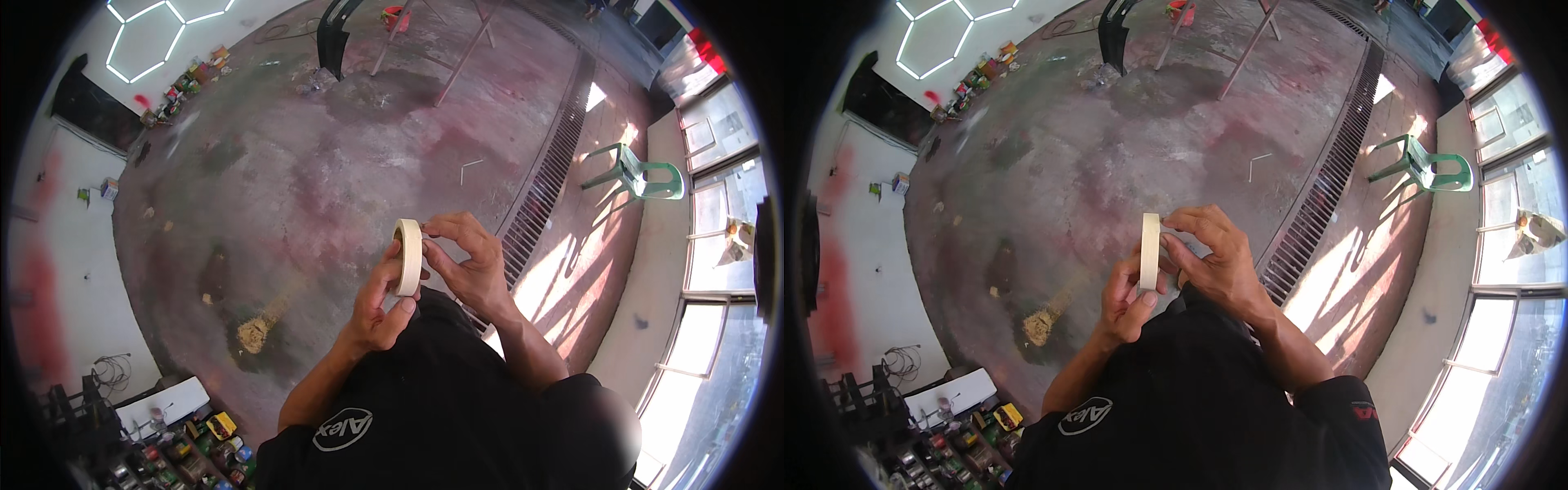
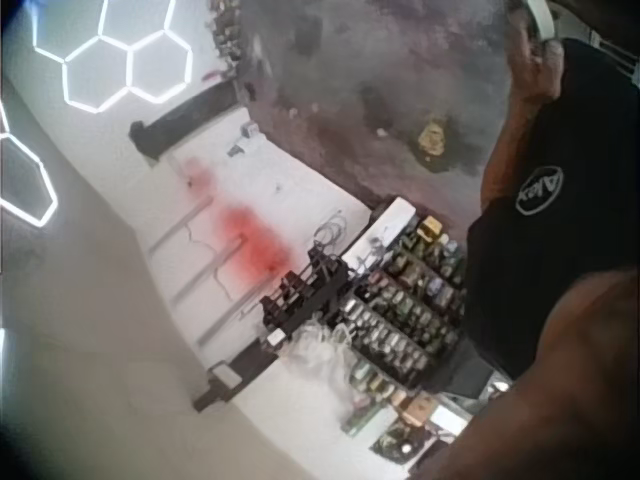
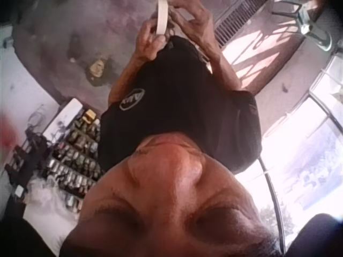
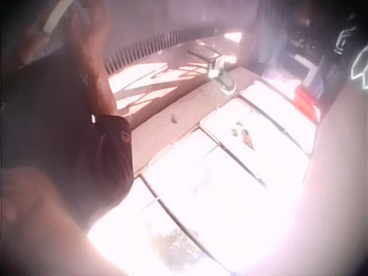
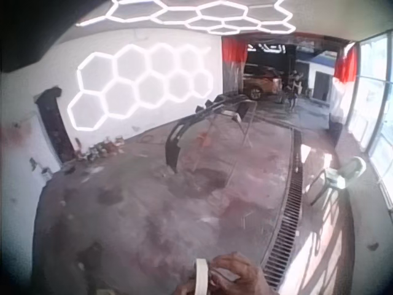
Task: The person cleans a spray gun nozzle with a cloth, then assembles the spray gun. They walk to a black car bumper mounted on a stand and apply masking tape around the red reflector area to prepare it for painting.
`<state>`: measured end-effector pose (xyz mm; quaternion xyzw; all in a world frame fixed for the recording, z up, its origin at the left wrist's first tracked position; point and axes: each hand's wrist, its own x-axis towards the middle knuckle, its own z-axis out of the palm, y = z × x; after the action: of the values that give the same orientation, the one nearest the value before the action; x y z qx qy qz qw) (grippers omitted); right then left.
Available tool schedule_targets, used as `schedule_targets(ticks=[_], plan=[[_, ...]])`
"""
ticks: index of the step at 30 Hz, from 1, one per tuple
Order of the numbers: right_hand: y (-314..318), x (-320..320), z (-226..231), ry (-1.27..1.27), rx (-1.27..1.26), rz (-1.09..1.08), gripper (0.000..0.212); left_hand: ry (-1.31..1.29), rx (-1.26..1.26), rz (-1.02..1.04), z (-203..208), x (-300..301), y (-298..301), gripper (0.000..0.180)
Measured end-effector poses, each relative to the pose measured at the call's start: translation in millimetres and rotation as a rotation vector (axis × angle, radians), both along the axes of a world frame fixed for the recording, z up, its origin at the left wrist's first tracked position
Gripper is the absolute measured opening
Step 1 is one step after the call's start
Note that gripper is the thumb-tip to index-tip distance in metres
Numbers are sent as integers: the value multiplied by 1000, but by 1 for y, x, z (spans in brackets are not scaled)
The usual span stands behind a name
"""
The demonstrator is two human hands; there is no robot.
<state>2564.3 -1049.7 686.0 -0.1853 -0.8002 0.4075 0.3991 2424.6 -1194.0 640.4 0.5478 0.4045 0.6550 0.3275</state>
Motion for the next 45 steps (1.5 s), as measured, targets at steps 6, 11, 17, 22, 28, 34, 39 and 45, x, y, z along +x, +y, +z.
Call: schedule_targets(ticks=[6, 11, 17, 22, 28, 34, 39, 45], plan=[[115, -60, 31, -55, -144, 233, 26, 55, -206, 192, 2, -68, 90, 33], [194, -90, 15, -150, -11, 282, 20, 408, -107, 239, 4, -119, 164, 22], [257, -132, 9, -224, 359, 70, 15, 383, -114, 46, -20, -181, 252, 22], [296, -170, -6, -274, 213, -91, 12, 335, -97, -129, -18, -233, 328, 18], [336, -215, 9, -233, -250, -158, 7, 349, -42, -322, -6, -314, 405, 20], [368, -229, -6, -147, -592, -85, 10, -100, -554, -589, -1, -356, 453, 23], [402, -241, -22, 52, -1016, 124, 30, -524, -690, -784, -28, -367, 517, 32], [469, -239, -24, 324, -1062, 334, 42, -670, -711, -811, -48, -350, 594, 42]])
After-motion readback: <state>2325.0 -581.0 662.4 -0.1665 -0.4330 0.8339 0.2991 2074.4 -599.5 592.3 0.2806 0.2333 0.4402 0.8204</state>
